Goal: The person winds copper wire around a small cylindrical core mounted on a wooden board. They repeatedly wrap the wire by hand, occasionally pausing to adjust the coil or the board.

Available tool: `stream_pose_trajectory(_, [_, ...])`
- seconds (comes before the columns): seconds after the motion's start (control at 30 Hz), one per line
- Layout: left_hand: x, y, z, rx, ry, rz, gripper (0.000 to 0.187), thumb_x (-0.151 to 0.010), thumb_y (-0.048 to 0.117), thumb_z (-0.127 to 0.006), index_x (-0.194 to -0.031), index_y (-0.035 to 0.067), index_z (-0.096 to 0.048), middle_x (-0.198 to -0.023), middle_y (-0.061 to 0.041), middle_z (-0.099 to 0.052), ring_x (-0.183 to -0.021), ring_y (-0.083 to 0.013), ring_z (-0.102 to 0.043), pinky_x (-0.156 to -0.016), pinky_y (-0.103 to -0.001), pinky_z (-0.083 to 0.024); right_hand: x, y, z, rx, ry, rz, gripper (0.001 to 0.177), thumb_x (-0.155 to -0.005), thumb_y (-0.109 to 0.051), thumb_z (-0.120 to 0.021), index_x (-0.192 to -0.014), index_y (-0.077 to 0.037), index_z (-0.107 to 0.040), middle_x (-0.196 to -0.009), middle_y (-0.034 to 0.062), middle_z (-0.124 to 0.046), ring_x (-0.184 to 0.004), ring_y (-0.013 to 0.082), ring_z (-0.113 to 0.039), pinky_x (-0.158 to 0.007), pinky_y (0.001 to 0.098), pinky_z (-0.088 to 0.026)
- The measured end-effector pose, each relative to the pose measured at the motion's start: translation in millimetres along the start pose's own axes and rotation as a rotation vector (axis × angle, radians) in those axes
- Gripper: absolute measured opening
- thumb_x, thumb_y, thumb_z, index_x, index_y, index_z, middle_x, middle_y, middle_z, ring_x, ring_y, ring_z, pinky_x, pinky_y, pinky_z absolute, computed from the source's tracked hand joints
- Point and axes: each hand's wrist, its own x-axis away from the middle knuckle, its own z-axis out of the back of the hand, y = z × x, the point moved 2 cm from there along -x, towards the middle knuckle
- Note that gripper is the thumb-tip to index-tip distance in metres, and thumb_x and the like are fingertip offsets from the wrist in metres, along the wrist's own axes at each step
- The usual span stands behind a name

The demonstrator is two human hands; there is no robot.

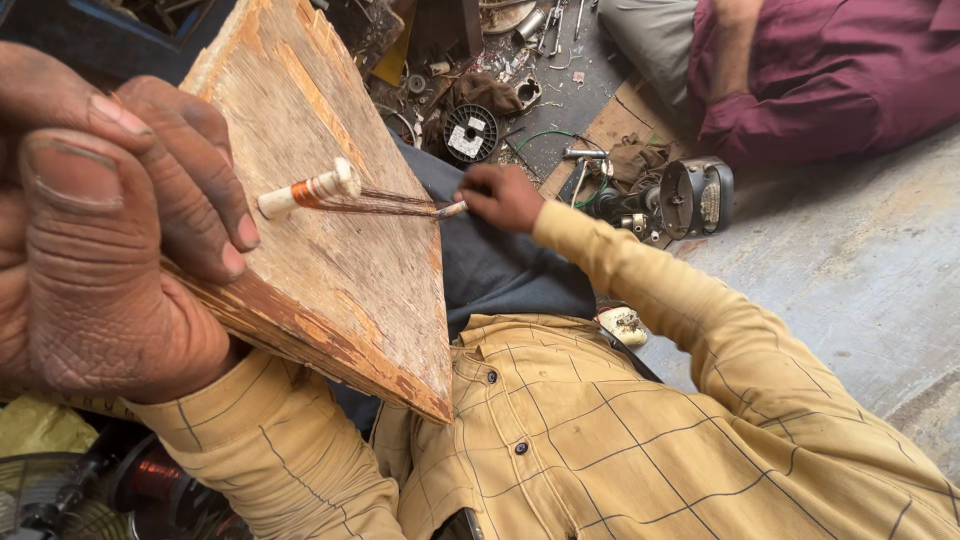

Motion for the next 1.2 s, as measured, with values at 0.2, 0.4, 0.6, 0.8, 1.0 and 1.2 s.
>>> stream_pose_trajectory(0.2, [72.2, 2.9, -5.5, -0.067, 0.385, 0.178, 0.041, -0.116, 0.03, -0.046, -0.107, -0.009, -0.055, -0.062, -0.006, -0.057, -0.054, -0.0168, -0.06, -0.057, -0.03, -0.048, 28.8, -82.0, 44.5, 0.112, -0.262, 0.133, 0.016, -0.091, -0.022, -0.07, -0.094, -0.008, -0.074, -0.084, 0.0148, -0.071, -0.077, 0.0365, -0.069, -0.07, 0.0478, -0.054])
stream_pose_trajectory(0.4, [64.0, 32.9, -44.0, -0.177, 0.73, 0.407, 0.026, -0.123, 0.021, -0.061, -0.112, -0.003, -0.059, -0.064, -0.015, -0.055, -0.051, -0.0214, -0.056, -0.054, -0.031, -0.043, 1.2, -156.2, 85.1, 0.224, -0.489, 0.232, 0.012, -0.085, -0.02, -0.07, -0.087, -0.011, -0.077, -0.081, 0.0117, -0.073, -0.075, 0.0353, -0.069, -0.067, 0.0471, -0.053])
stream_pose_trajectory(0.6, [17.2, 35.6, -43.5, -0.107, 0.688, 0.386, 0.027, -0.12, 0.021, -0.063, -0.114, -0.004, -0.057, -0.062, -0.012, -0.055, -0.049, -0.0164, -0.052, -0.056, -0.029, -0.047, -18.6, -202.5, 106.0, -0.047, -0.798, 0.239, 0.016, -0.088, -0.022, -0.07, -0.091, -0.008, -0.076, -0.077, 0.0117, -0.073, -0.065, 0.028, -0.069, -0.061, 0.0383, -0.054])
stream_pose_trajectory(0.8, [27.2, 35.2, -49.9, -0.102, 0.735, 0.38, 0.028, -0.119, 0.022, -0.067, -0.115, -0.003, -0.056, -0.067, -0.012, -0.057, -0.047, -0.0154, -0.055, -0.055, -0.028, -0.051, -30.9, -243.1, 132.2, -0.148, -0.869, 0.299, 0.016, -0.091, -0.02, -0.071, -0.095, -0.006, -0.075, -0.076, 0.0089, -0.074, -0.06, 0.0191, -0.068, -0.056, 0.0336, -0.053])
stream_pose_trajectory(1.0, [15.2, 36.9, -56.3, -0.058, 0.756, 0.393, 0.028, -0.119, 0.022, -0.068, -0.116, -0.001, -0.052, -0.068, -0.011, -0.057, -0.047, -0.0131, -0.054, -0.055, -0.027, -0.049, -37.6, -275.9, 156.1, -0.203, -0.816, 0.33, 0.015, -0.095, -0.02, -0.07, -0.095, -0.006, -0.074, -0.076, 0.0048, -0.075, -0.058, 0.0156, -0.069, -0.054, 0.0296, -0.054])
stream_pose_trajectory(1.2, [12.5, 35.2, -59.8, -0.026, 0.764, 0.399, 0.027, -0.119, 0.021, -0.066, -0.115, -0.002, -0.053, -0.068, -0.01, -0.057, -0.048, -0.0109, -0.053, -0.051, -0.023, -0.049, -33.4, -317.4, 173.8, -0.034, -0.418, 0.566, 0.008, -0.097, -0.015, -0.072, -0.095, -0.008, -0.07, -0.082, 0.0055, -0.069, -0.074, 0.0266, -0.069, -0.065, 0.0375, -0.052])
